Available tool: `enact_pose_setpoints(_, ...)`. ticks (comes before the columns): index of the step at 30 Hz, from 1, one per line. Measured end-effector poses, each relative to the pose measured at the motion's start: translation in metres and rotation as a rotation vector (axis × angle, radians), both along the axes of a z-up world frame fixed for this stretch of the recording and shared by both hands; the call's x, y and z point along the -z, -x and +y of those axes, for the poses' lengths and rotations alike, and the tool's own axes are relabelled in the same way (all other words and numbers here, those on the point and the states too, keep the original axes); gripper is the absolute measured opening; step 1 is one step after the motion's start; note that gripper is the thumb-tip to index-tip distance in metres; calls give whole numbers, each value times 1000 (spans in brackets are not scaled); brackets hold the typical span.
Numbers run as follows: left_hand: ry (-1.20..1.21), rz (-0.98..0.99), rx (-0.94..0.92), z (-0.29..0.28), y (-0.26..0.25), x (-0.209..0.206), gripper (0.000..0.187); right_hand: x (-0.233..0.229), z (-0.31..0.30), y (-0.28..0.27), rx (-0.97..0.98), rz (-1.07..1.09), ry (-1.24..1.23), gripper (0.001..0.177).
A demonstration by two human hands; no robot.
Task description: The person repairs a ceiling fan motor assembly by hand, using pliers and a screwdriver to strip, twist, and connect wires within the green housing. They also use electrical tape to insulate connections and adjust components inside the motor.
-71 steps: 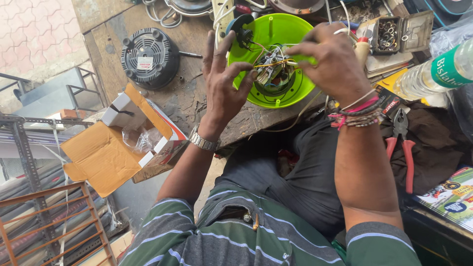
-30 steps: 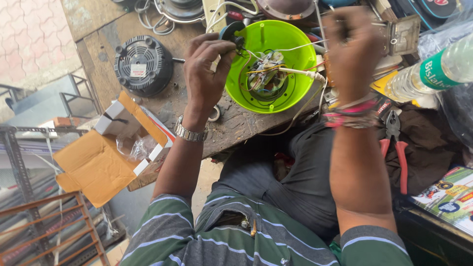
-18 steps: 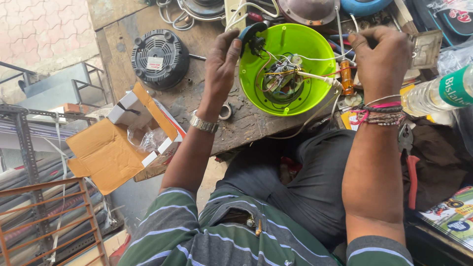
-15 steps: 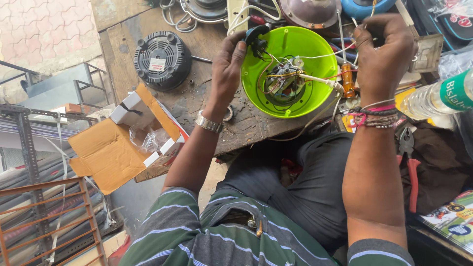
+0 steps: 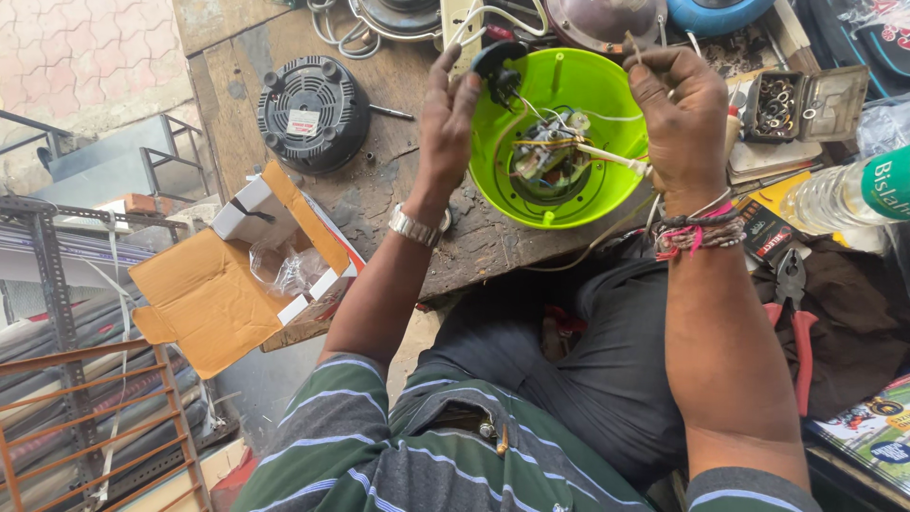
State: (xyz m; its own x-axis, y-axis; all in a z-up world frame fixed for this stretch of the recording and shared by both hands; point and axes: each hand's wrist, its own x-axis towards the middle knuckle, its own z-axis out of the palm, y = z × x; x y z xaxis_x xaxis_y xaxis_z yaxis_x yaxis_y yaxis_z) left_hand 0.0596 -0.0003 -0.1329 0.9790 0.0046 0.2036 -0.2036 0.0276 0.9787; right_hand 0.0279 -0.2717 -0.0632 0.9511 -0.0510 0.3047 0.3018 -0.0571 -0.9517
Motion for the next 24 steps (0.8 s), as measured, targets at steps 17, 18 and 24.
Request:
enact_pose_setpoints(17,616,338,169,69,-97,59,32,12,69,-37,-144,-330,142,10)
enact_pose_setpoints(18,607,353,178,70,-95,58,32,12,69,-38,-154,-319,126,10)
enact_pose_setpoints(24,503,334,187,70,-95,49,48,14,64,-43,-168,-276,89,10)
